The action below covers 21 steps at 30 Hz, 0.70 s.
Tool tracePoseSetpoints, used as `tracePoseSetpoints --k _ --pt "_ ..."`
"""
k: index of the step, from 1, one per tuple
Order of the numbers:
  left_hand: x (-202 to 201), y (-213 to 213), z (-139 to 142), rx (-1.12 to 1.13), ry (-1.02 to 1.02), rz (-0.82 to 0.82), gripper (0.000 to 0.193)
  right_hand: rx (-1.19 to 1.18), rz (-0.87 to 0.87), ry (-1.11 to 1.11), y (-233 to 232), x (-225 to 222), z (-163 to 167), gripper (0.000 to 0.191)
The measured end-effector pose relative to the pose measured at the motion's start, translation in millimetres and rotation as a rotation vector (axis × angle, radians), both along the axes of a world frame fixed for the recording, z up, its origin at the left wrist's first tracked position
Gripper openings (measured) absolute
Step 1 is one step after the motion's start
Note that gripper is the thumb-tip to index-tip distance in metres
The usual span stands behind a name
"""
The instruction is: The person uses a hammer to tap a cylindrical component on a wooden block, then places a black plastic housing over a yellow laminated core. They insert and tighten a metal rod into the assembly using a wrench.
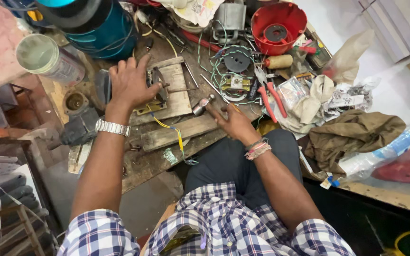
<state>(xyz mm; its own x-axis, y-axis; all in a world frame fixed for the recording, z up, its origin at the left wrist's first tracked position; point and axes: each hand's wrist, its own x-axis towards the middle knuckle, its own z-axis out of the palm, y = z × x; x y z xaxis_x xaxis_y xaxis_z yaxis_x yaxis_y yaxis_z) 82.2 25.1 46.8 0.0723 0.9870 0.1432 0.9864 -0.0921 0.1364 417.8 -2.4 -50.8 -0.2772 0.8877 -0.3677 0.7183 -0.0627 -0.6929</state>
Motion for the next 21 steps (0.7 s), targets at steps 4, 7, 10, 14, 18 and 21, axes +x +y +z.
tracePoseSetpoints --k 4,7,10,14,18,21 --pt "-7 1 -1 0.052 -0.206 0.079 0.088 -0.354 -0.13 0.405 4 -4 2 0.066" --pt "-4 1 -4 0.144 -0.187 0.13 0.099 -0.353 -0.098 0.509 1 -6 -2 0.068" --pt "-2 6 -2 0.112 -0.126 0.156 0.099 -0.196 -0.131 0.441 -11 -11 -5 0.066" --pt "1 10 0 0.011 -0.153 0.226 0.091 0.372 -0.071 0.546 -27 -32 -2 0.063" --pt "1 9 -1 -0.012 -0.187 0.271 0.084 0.122 -0.319 0.733 -30 -82 -3 0.06" --pt "1 11 -3 0.072 -0.163 0.274 0.081 -0.168 -0.506 0.916 -28 -119 -11 0.046"
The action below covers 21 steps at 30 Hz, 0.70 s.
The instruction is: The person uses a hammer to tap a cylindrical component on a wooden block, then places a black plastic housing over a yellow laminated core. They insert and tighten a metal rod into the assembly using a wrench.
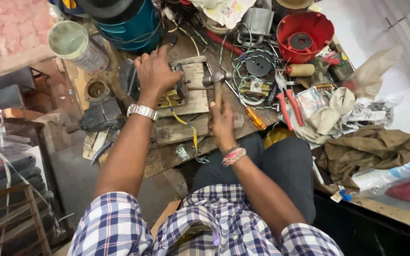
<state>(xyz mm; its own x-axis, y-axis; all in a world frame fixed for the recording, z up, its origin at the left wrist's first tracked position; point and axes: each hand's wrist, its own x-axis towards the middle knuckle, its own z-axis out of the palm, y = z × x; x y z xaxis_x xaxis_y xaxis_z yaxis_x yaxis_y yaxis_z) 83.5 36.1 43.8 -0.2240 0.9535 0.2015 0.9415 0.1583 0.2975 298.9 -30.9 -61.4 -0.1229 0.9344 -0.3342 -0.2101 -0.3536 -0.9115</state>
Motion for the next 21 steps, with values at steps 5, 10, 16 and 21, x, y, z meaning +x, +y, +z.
tracePoseSetpoints --k 5,10,16,21 --pt "4 0 -1 -0.021 -0.018 0.019 0.08 -0.131 -0.021 0.166 -11 -25 -13 0.047" --pt "5 3 2 -0.078 -0.03 0.048 0.088 -0.038 -0.07 0.205 -3 -32 -9 0.06" --pt "5 3 3 -0.033 -0.015 0.04 0.088 0.022 0.124 -0.015 9 -37 -1 0.059" --pt "4 3 2 -0.042 -0.041 0.039 0.089 -0.142 0.053 0.16 21 -30 2 0.061"
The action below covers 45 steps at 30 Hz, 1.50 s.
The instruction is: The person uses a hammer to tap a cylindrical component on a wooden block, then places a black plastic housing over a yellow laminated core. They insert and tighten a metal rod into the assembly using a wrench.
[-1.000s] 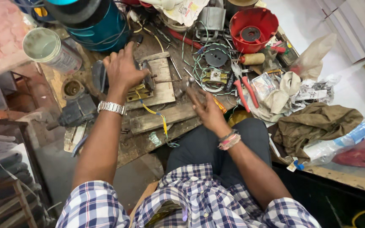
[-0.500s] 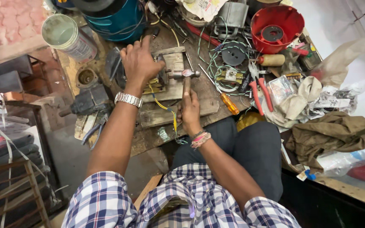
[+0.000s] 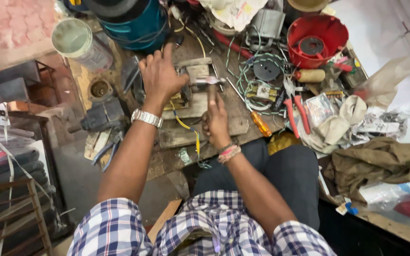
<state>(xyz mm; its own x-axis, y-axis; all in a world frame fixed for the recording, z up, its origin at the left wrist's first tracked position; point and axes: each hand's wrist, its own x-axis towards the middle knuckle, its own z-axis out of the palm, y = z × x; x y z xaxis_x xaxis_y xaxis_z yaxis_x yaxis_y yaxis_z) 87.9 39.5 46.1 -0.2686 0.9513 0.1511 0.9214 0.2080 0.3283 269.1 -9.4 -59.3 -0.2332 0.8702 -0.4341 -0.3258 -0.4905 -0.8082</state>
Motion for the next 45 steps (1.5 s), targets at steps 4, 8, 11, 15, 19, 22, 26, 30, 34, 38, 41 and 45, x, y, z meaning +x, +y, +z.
tracePoseSetpoints --k 4,8,11,15,19,22,26,30,34,38,41,45 --pt "-1 1 0 -0.024 0.029 0.006 0.088 0.104 -0.28 0.081 -2 -6 1 0.061" --pt "1 1 0 -0.02 0.024 0.003 0.088 -0.05 0.155 -0.064 6 1 3 0.06" --pt "0 2 1 0.005 0.032 0.001 0.09 -0.052 0.04 0.06 11 4 3 0.063" --pt "0 2 2 -0.015 0.042 0.015 0.088 0.057 -0.251 0.079 1 -8 1 0.064" --pt "2 2 5 -0.105 -0.009 0.02 0.092 -0.032 0.213 -0.129 -2 -4 1 0.063" --pt "2 -3 8 -0.065 0.003 0.007 0.089 -0.055 0.216 -0.074 -1 2 3 0.062" --pt "0 -4 8 -0.024 0.039 -0.006 0.088 -0.052 0.178 0.001 1 6 10 0.062" --pt "-5 -5 -5 0.09 0.014 -0.032 0.076 0.106 -0.05 0.035 5 13 27 0.063" --pt "-9 -6 -22 0.255 -0.03 -0.014 0.062 0.303 -0.33 0.139 -4 6 43 0.068" --pt "-10 1 -29 0.283 -0.033 0.048 0.053 0.34 -0.149 0.0 -18 -7 46 0.066" --pt "-10 0 -29 0.307 -0.004 0.034 0.049 0.128 0.155 -0.02 -14 4 43 0.065" --pt "-11 -2 -26 0.313 -0.04 0.052 0.044 0.167 -0.126 0.192 -14 11 40 0.062"
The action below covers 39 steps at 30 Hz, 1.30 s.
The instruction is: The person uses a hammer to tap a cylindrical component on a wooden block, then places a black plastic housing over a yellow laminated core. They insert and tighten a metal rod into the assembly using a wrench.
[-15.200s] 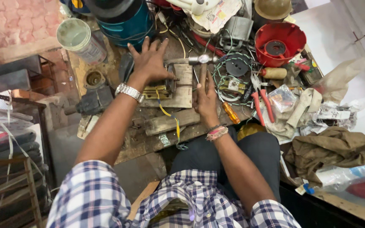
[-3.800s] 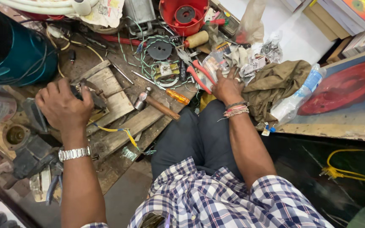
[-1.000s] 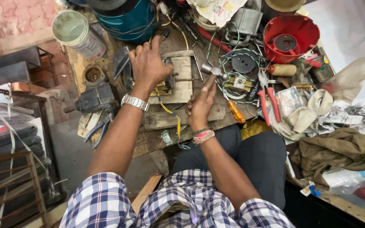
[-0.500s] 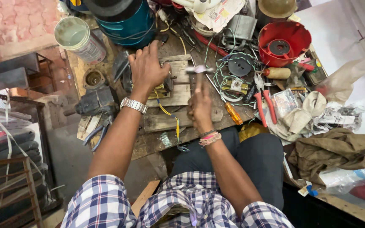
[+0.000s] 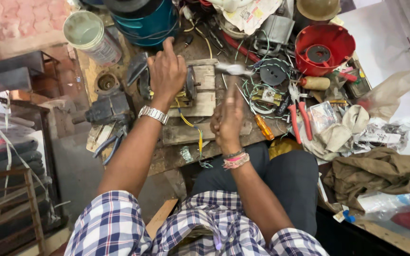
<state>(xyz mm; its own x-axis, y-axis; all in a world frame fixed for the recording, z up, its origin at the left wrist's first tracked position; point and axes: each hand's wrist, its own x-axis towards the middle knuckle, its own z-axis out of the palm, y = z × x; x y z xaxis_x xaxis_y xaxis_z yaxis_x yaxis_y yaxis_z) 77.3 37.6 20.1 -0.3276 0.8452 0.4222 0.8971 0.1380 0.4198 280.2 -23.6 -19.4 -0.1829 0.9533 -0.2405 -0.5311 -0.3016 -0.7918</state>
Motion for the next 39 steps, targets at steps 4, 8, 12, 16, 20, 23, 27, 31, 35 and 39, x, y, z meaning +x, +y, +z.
tracePoseSetpoints --k 4,8,12,16,20,23,27,31,35,39 --pt "0 0 1 -0.036 -0.037 0.032 0.044 0.067 0.024 -0.002 -7 -11 7 0.065" --pt "0 0 2 0.024 0.012 0.012 0.041 0.01 0.292 -0.133 0 1 19 0.063" --pt "0 -1 3 0.084 -0.02 0.008 0.038 0.008 -0.065 -0.033 1 1 20 0.063" --pt "1 0 6 0.046 -0.013 0.051 0.038 -0.026 0.14 -0.162 -8 -17 8 0.064" --pt "1 -3 12 0.009 -0.051 0.03 0.038 -0.044 0.352 -0.119 -15 -15 -1 0.066" --pt "2 -7 20 -0.048 -0.046 -0.002 0.041 -0.067 0.361 -0.13 -16 -11 -5 0.067" --pt "5 -9 35 -0.229 0.01 -0.055 0.066 -0.142 0.345 -0.047 -13 -6 -10 0.067" --pt "9 -9 43 -0.335 0.024 -0.04 0.077 -0.027 0.078 -0.142 -2 4 -16 0.066" --pt "10 -6 46 -0.362 0.009 -0.031 0.084 -0.026 -0.093 -0.104 8 2 -20 0.066" --pt "11 -3 46 -0.348 0.007 -0.018 0.083 -0.209 0.176 -0.223 7 -9 -24 0.069"
